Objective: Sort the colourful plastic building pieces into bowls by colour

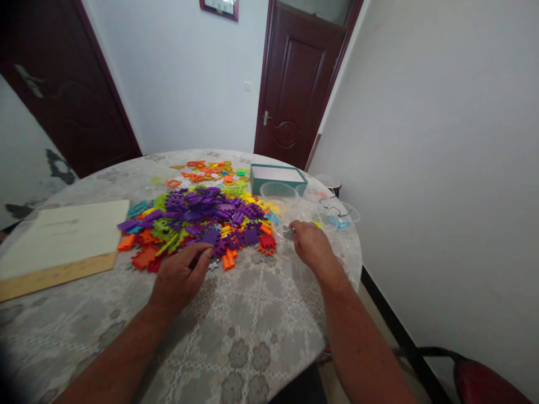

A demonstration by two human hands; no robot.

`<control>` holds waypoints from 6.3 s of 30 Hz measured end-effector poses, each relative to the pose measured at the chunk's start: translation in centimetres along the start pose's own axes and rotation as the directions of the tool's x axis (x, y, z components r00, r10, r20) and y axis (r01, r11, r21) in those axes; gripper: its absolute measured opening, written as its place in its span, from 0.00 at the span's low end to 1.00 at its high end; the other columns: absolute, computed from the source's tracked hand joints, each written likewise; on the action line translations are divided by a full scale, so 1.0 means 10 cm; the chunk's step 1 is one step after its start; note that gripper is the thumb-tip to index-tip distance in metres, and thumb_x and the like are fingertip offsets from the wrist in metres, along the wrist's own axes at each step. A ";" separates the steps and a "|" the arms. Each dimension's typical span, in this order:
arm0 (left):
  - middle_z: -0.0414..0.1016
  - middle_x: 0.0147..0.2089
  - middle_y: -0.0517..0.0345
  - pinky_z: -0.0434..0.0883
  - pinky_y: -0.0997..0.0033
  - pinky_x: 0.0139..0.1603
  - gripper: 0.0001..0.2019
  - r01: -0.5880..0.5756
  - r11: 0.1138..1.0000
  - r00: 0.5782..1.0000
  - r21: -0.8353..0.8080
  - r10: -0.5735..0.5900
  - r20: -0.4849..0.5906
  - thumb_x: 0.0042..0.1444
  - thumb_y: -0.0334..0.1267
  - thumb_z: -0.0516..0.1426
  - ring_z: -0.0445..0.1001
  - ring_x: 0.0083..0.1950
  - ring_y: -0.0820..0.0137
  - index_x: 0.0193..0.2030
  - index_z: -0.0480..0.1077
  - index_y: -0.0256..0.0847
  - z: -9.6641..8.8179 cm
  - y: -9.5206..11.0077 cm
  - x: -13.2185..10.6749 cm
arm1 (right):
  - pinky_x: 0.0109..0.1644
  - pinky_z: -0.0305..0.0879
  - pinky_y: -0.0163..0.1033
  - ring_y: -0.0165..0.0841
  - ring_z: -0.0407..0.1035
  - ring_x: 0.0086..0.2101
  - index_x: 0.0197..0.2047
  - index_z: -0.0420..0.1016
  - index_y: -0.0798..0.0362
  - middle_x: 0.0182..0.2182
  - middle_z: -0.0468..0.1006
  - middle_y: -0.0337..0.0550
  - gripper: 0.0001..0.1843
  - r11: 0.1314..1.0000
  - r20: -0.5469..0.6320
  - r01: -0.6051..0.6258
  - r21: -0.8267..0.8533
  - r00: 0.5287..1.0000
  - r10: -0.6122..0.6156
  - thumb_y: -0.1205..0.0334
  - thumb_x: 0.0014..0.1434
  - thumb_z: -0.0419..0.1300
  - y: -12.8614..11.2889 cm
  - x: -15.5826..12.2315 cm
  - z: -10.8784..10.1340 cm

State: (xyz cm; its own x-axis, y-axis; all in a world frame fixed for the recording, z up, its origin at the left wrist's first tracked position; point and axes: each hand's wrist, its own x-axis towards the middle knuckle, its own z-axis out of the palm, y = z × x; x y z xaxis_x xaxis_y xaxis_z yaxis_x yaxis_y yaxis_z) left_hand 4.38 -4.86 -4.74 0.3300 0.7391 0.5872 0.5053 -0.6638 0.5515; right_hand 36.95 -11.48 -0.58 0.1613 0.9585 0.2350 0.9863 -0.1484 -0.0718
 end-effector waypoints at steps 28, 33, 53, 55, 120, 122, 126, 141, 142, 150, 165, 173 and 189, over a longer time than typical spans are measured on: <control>0.85 0.41 0.56 0.74 0.73 0.46 0.11 -0.126 0.991 0.991 0.050 0.128 -0.032 0.70 0.41 0.55 0.83 0.39 0.68 0.46 0.78 0.40 -0.02 -0.01 0.01 | 0.54 0.72 0.41 0.37 0.75 0.49 0.55 0.76 0.50 0.50 0.81 0.47 0.17 0.905 -0.059 0.344 0.250 0.938 -0.341 0.71 0.66 0.54 -0.87 -0.24 0.09; 0.85 0.41 0.57 0.74 0.72 0.43 0.11 -0.141 0.986 0.990 0.091 0.142 -0.013 0.70 0.41 0.54 0.83 0.39 0.68 0.47 0.77 0.41 0.00 -0.05 0.00 | 0.48 0.74 0.42 0.40 0.75 0.49 0.59 0.73 0.52 0.58 0.75 0.53 0.17 0.973 -0.015 0.188 0.132 0.982 -0.188 0.65 0.68 0.56 -1.03 -0.15 0.34; 0.84 0.46 0.52 0.73 0.63 0.47 0.11 0.059 0.975 0.972 0.214 -0.106 0.211 0.70 0.40 0.52 0.82 0.46 0.60 0.49 0.75 0.42 0.07 -0.02 -0.05 | 0.61 0.71 0.50 0.43 0.71 0.54 0.57 0.74 0.54 0.52 0.77 0.54 0.18 0.868 -0.313 0.268 0.417 0.939 -0.140 0.70 0.65 0.57 -0.85 -0.15 0.98; 0.84 0.47 0.51 0.73 0.64 0.47 0.12 0.095 0.966 0.960 0.240 -0.153 0.233 0.69 0.40 0.53 0.82 0.47 0.61 0.53 0.74 0.42 0.07 0.00 -0.05 | 0.63 0.70 0.51 0.43 0.71 0.55 0.58 0.74 0.55 0.53 0.77 0.55 0.19 0.878 -0.336 0.284 0.385 0.929 -0.153 0.71 0.65 0.56 -0.86 -0.14 0.98; 0.71 0.58 0.49 0.71 0.65 0.38 0.19 0.085 0.866 0.922 0.493 -0.257 0.291 0.65 0.43 0.61 0.79 0.48 0.60 0.60 0.66 0.45 0.02 0.11 -0.09 | 0.55 0.70 0.47 0.41 0.68 0.48 0.47 0.73 0.50 0.48 0.68 0.48 0.10 0.763 -0.264 0.353 0.541 0.933 -0.244 0.70 0.62 0.61 -1.20 -0.23 0.72; 0.71 0.58 0.50 0.71 0.65 0.39 0.16 0.094 0.871 0.922 0.483 -0.259 0.287 0.64 0.41 0.61 0.79 0.49 0.60 0.57 0.66 0.45 0.02 0.11 -0.09 | 0.55 0.71 0.46 0.41 0.68 0.48 0.48 0.73 0.50 0.48 0.69 0.48 0.11 0.745 -0.286 0.371 0.553 0.925 -0.249 0.70 0.63 0.61 -1.21 -0.25 0.71; 0.76 0.54 0.52 0.70 0.65 0.42 0.09 0.096 0.907 0.913 0.410 -0.245 0.328 0.65 0.39 0.60 0.79 0.50 0.61 0.51 0.69 0.45 0.01 0.08 -0.09 | 0.57 0.71 0.48 0.42 0.70 0.50 0.49 0.74 0.49 0.48 0.72 0.49 0.11 0.725 -0.330 0.377 0.576 0.919 -0.215 0.69 0.64 0.60 -1.19 -0.25 0.73; 0.83 0.47 0.50 0.70 0.60 0.48 0.10 0.175 0.983 0.897 0.045 -0.178 0.405 0.67 0.35 0.55 0.80 0.48 0.58 0.48 0.77 0.44 0.01 0.01 -0.08 | 0.52 0.74 0.46 0.41 0.78 0.44 0.64 0.75 0.48 0.51 0.83 0.47 0.24 0.636 -0.265 0.118 0.762 0.954 0.141 0.53 0.67 0.61 -0.94 -0.19 0.79; 0.83 0.47 0.50 0.70 0.60 0.49 0.10 0.167 0.986 0.902 0.027 -0.164 0.400 0.66 0.34 0.55 0.80 0.48 0.58 0.48 0.77 0.44 0.02 0.00 -0.08 | 0.51 0.74 0.46 0.40 0.78 0.43 0.63 0.76 0.48 0.50 0.83 0.47 0.23 0.640 -0.259 0.125 0.758 0.959 0.119 0.52 0.68 0.61 -0.96 -0.21 0.78; 0.81 0.52 0.48 0.71 0.57 0.56 0.12 0.213 0.963 0.949 -0.165 -0.163 0.272 0.66 0.40 0.57 0.78 0.53 0.57 0.52 0.78 0.42 0.02 0.08 -0.06 | 0.48 0.72 0.43 0.38 0.77 0.42 0.60 0.75 0.47 0.46 0.83 0.44 0.17 0.596 -0.200 0.179 0.783 0.979 -0.031 0.54 0.71 0.57 -1.15 -0.31 0.76; 0.74 0.35 0.61 0.65 0.70 0.34 0.10 0.499 0.775 0.821 -0.388 -0.279 0.498 0.60 0.46 0.61 0.70 0.34 0.70 0.40 0.72 0.42 -0.04 0.10 -0.01 | 0.25 0.64 0.35 0.28 0.68 0.22 0.59 0.67 0.47 0.31 0.75 0.34 0.17 0.247 -0.004 -0.009 0.969 0.999 0.052 0.48 0.72 0.56 -1.25 -0.35 0.74; 0.73 0.34 0.62 0.71 0.70 0.33 0.14 0.594 0.623 0.797 -0.509 -0.374 0.474 0.63 0.52 0.58 0.72 0.34 0.70 0.43 0.70 0.42 -0.08 0.09 0.02 | 0.25 0.62 0.34 0.28 0.67 0.20 0.59 0.68 0.48 0.26 0.72 0.31 0.18 0.221 0.051 -0.054 0.974 0.999 0.019 0.49 0.72 0.55 -1.20 -0.28 0.84; 0.75 0.36 0.60 0.73 0.71 0.30 0.12 0.575 0.664 0.798 -0.479 -0.325 0.507 0.60 0.48 0.61 0.74 0.33 0.69 0.41 0.70 0.42 -0.03 0.12 0.00 | 0.40 0.75 0.43 0.34 0.77 0.31 0.64 0.68 0.46 0.39 0.80 0.39 0.26 0.042 0.104 -0.096 0.994 0.963 -0.249 0.56 0.64 0.62 -1.21 -0.35 0.74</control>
State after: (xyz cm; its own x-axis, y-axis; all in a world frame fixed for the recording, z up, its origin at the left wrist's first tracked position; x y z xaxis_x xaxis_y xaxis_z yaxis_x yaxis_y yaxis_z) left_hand 4.76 -5.73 -3.94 0.5033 0.8641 -0.0112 0.1430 -0.0705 0.9872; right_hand 24.21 -11.19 -7.72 -0.0935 0.9852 0.1434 -0.0079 0.1433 -0.9897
